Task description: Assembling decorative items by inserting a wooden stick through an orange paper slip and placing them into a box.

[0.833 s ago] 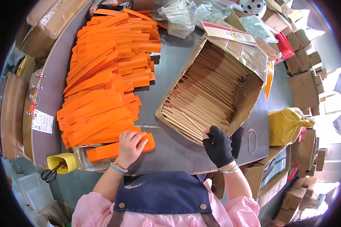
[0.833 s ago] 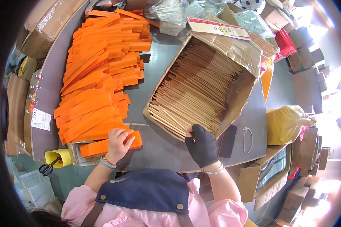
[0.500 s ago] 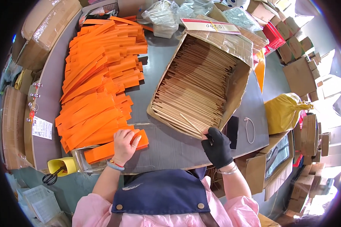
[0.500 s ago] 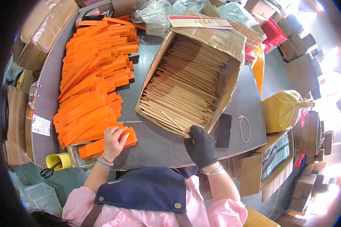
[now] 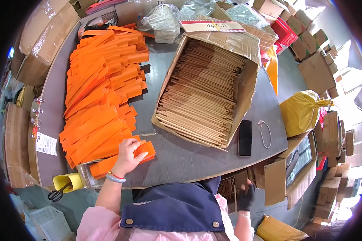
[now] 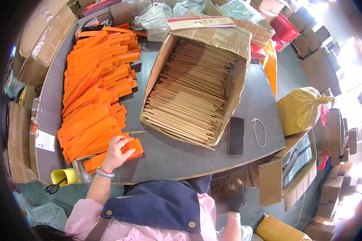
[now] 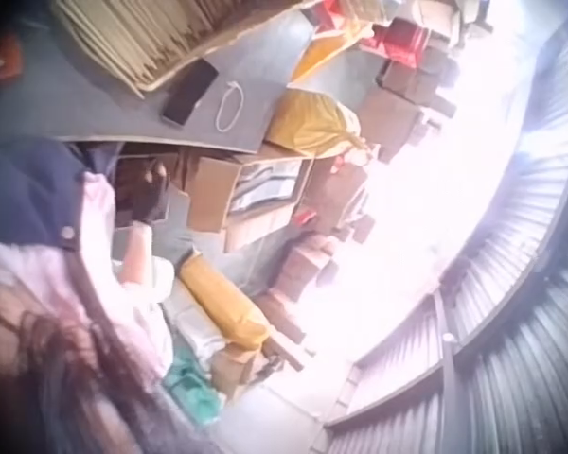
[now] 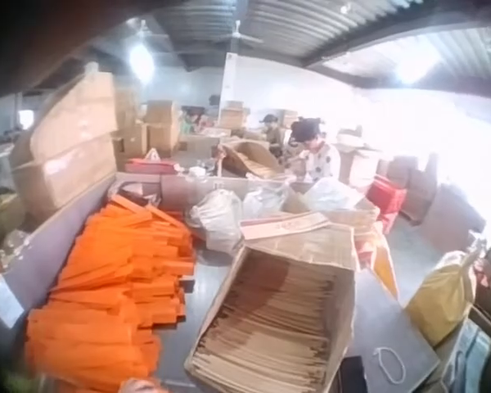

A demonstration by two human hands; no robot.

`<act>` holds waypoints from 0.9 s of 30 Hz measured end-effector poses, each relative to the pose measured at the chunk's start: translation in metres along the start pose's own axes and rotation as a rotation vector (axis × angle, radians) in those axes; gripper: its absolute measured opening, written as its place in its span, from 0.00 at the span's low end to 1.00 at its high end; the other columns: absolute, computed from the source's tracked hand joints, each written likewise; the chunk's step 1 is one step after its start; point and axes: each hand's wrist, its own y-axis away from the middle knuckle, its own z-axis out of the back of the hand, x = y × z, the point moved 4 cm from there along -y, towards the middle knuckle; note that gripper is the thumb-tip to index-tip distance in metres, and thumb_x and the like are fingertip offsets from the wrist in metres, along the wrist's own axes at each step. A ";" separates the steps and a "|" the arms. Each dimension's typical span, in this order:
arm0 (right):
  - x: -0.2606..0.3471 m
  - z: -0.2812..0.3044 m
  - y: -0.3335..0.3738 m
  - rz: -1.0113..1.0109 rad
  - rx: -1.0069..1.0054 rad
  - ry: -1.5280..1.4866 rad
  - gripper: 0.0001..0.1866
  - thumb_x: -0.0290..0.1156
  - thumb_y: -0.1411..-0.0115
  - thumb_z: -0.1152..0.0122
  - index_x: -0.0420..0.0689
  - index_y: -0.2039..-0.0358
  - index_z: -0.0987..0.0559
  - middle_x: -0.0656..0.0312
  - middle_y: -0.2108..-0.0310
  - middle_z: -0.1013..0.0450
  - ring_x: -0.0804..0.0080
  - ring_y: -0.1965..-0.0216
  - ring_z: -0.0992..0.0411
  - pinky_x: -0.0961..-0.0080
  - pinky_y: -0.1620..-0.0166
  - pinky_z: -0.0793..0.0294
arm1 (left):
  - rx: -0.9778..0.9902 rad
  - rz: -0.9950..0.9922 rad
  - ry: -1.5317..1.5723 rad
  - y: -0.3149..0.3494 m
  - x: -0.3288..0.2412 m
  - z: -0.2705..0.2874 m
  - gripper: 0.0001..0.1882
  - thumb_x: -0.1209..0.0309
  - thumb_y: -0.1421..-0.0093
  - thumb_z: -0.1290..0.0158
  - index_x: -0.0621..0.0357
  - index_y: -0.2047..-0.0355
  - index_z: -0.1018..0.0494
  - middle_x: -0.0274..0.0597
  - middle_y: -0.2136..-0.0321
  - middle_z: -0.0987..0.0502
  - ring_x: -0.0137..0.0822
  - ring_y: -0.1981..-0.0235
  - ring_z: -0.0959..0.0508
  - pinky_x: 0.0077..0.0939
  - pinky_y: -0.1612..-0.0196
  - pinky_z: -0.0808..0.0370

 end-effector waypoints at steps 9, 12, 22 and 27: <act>0.257 -0.086 -0.136 0.840 0.192 -0.069 0.14 0.34 0.49 0.34 0.47 0.61 0.22 0.57 0.64 0.27 0.53 0.61 0.28 0.58 0.60 0.27 | 0.036 0.066 0.174 -0.007 0.011 -0.002 0.22 0.63 0.53 0.30 0.61 0.61 0.22 0.45 0.65 0.25 0.46 0.61 0.25 0.36 0.55 0.27; 0.248 -0.115 -0.148 0.858 0.337 0.132 0.11 0.34 0.51 0.35 0.48 0.66 0.22 0.57 0.67 0.27 0.54 0.63 0.28 0.58 0.62 0.27 | -0.086 -0.054 0.120 -0.007 0.004 -0.004 0.21 0.55 0.48 0.35 0.58 0.62 0.22 0.45 0.66 0.25 0.47 0.62 0.26 0.39 0.56 0.28; 0.243 -0.111 -0.149 0.749 0.231 0.041 0.09 0.28 0.49 0.39 0.45 0.66 0.26 0.54 0.66 0.28 0.50 0.60 0.28 0.56 0.58 0.25 | -0.200 -0.096 0.127 0.006 0.014 -0.013 0.24 0.55 0.58 0.28 0.57 0.69 0.25 0.44 0.70 0.26 0.47 0.66 0.27 0.37 0.61 0.29; 0.239 -0.103 -0.156 0.695 0.288 -0.009 0.13 0.26 0.47 0.40 0.43 0.60 0.26 0.47 0.62 0.28 0.44 0.59 0.30 0.53 0.57 0.28 | -0.228 -0.087 0.119 0.004 0.015 -0.011 0.24 0.57 0.60 0.27 0.56 0.69 0.24 0.42 0.71 0.27 0.45 0.68 0.27 0.35 0.62 0.29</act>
